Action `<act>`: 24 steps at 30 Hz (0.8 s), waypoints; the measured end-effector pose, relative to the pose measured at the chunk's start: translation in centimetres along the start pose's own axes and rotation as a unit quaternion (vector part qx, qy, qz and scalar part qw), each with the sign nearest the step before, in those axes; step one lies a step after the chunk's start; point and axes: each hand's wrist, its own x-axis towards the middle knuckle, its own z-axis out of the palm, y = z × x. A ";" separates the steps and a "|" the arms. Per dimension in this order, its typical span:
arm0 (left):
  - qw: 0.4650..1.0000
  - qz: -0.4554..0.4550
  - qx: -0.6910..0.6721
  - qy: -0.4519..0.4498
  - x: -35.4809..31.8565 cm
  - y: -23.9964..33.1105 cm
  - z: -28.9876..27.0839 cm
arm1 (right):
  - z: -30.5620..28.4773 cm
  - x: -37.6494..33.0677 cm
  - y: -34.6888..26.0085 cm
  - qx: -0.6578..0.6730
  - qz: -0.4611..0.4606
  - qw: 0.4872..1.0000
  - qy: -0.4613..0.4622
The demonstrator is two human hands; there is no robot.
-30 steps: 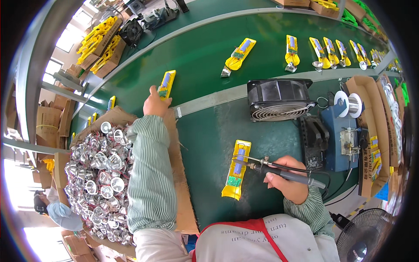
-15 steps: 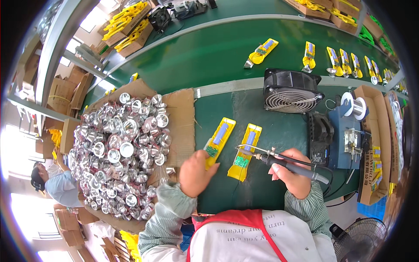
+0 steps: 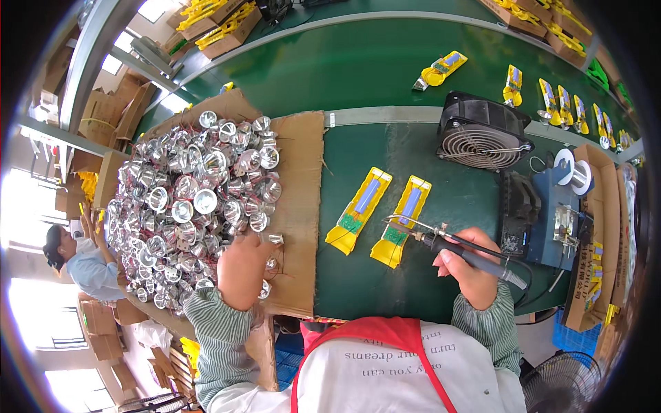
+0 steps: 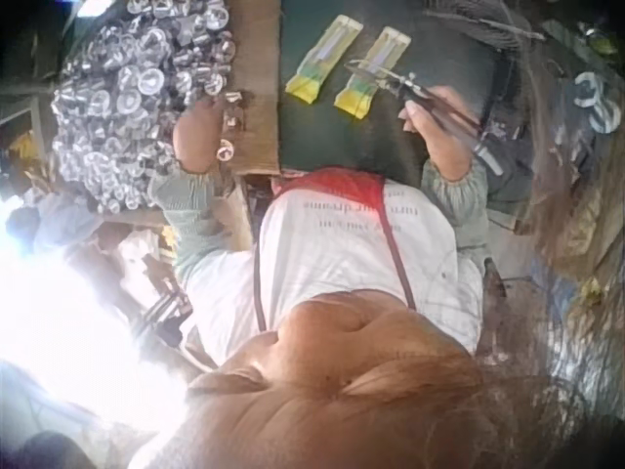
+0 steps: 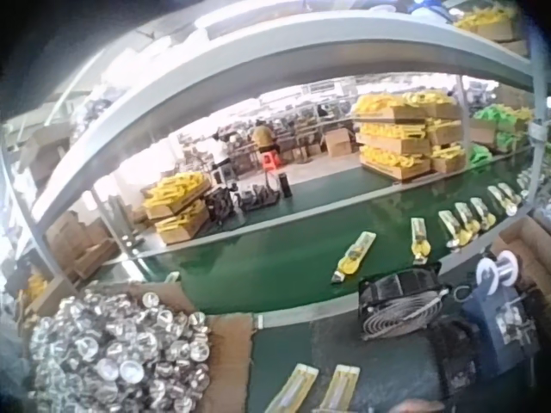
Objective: The person solders electronic components and wires to flashlight housings using a soldering iron and places the assembled flashlights onto a conveyor belt and into a cardboard box.
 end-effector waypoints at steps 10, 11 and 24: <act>0.991 0.111 0.058 -0.041 0.0 -0.7 5.7 | 0.5 0.6 0.4 -0.012 -0.004 1.000 -0.019; 0.988 0.136 0.066 -0.016 0.1 -1.1 6.3 | 0.7 0.5 0.4 -0.005 0.000 1.000 -0.015; 0.916 -0.021 -0.383 0.119 3.2 0.1 6.1 | 1.0 0.7 1.4 0.013 -0.003 0.999 -0.029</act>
